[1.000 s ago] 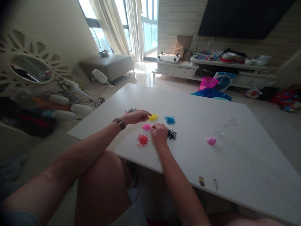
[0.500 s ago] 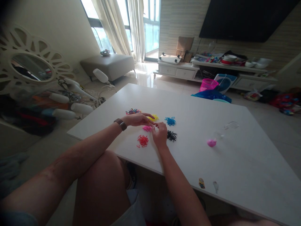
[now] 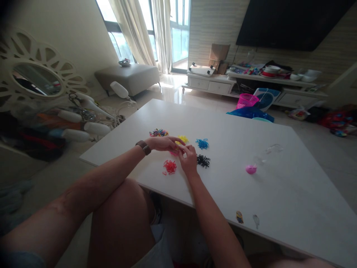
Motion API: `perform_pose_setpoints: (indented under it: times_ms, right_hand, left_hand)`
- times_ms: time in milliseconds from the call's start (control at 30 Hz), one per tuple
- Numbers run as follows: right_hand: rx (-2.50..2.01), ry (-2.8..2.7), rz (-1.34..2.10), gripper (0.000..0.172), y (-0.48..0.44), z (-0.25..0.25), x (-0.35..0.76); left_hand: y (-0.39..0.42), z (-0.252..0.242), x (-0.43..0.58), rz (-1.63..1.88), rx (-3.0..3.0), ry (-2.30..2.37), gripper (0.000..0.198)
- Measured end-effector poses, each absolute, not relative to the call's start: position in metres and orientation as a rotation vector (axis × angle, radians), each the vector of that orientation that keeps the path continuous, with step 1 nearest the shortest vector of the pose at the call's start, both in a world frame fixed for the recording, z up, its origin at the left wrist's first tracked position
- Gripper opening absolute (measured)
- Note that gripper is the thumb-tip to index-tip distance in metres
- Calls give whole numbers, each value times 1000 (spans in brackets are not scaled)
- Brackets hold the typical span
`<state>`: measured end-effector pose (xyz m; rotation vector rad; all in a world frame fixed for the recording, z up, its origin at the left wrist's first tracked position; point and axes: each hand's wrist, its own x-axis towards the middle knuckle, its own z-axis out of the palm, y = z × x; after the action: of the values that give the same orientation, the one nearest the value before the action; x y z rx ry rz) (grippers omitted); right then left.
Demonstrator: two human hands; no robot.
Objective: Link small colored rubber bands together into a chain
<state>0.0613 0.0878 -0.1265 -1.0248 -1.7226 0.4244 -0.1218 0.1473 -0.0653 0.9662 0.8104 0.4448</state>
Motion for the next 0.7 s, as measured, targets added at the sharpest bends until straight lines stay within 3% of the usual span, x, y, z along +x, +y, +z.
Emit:
perform_pose_setpoints:
  times_ms: [333,700]
  right_hand:
    - [-1068,-1713,451,8,85,-123,60]
    - [-1097,-1636,337,10,85,-124,61]
  left_hand:
    - [149,-70,-125,450,982,796,40]
    - [148,-57,-120,524,1119,919,34]
